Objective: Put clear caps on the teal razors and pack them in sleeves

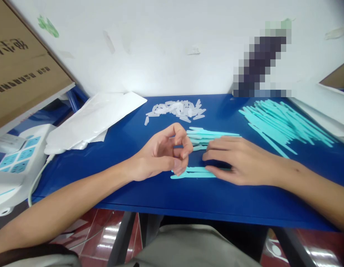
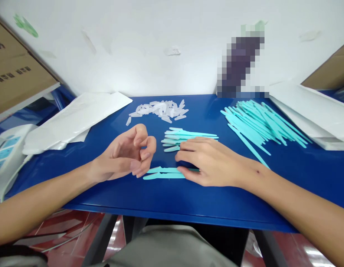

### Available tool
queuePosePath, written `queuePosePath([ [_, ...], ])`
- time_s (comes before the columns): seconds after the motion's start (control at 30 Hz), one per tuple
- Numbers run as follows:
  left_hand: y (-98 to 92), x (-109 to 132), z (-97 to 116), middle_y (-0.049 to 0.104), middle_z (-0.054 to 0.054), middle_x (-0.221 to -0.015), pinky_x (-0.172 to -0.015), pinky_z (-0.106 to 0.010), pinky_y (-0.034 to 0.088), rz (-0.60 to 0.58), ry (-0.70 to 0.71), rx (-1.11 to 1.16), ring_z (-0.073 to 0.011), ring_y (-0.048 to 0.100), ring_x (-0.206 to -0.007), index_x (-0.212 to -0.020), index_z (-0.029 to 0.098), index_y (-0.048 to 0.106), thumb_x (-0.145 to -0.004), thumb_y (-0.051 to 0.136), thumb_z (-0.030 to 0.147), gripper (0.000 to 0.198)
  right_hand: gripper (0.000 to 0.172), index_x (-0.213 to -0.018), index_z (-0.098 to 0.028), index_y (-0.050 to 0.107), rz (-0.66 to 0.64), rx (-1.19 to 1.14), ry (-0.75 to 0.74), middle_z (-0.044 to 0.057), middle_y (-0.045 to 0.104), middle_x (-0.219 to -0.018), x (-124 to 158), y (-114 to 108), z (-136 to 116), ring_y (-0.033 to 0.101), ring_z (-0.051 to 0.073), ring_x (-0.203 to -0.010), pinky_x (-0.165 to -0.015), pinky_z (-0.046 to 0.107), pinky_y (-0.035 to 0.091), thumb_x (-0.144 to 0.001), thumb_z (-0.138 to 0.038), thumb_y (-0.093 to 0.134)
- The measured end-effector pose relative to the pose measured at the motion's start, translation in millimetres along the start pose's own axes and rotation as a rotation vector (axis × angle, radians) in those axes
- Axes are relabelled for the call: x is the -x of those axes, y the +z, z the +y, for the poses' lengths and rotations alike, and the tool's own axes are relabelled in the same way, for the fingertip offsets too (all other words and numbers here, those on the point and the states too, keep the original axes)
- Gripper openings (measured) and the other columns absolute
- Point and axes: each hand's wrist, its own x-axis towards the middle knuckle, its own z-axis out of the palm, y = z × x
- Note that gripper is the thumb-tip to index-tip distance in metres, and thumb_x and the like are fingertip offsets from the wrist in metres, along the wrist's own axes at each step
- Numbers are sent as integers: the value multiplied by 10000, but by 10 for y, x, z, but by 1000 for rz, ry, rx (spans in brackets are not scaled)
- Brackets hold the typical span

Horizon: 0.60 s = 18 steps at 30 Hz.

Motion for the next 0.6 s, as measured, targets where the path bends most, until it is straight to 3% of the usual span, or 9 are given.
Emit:
queuePosePath([
  [0.33, 0, -28, -30, 466, 44, -848, -563, -195, 438, 57, 26, -30, -38, 458, -591, -896, 213, 393, -895, 638, 45, 297, 205, -942, -180, 710, -14, -11, 19, 27, 603, -787, 3, -6, -7, 548, 162, -690, -675, 301, 423, -994, -306, 556],
  [0.6, -29, -11, -34, 398, 29, -889, -597, -221, 397, -31, 50, -28, -52, 395, -639, -892, 216, 377, -848, 629, 37, 312, 191, -947, -184, 715, -37, -18, 26, 41, 622, -809, 5, -6, -7, 566, 171, -711, -686, 307, 436, -976, -310, 575],
])
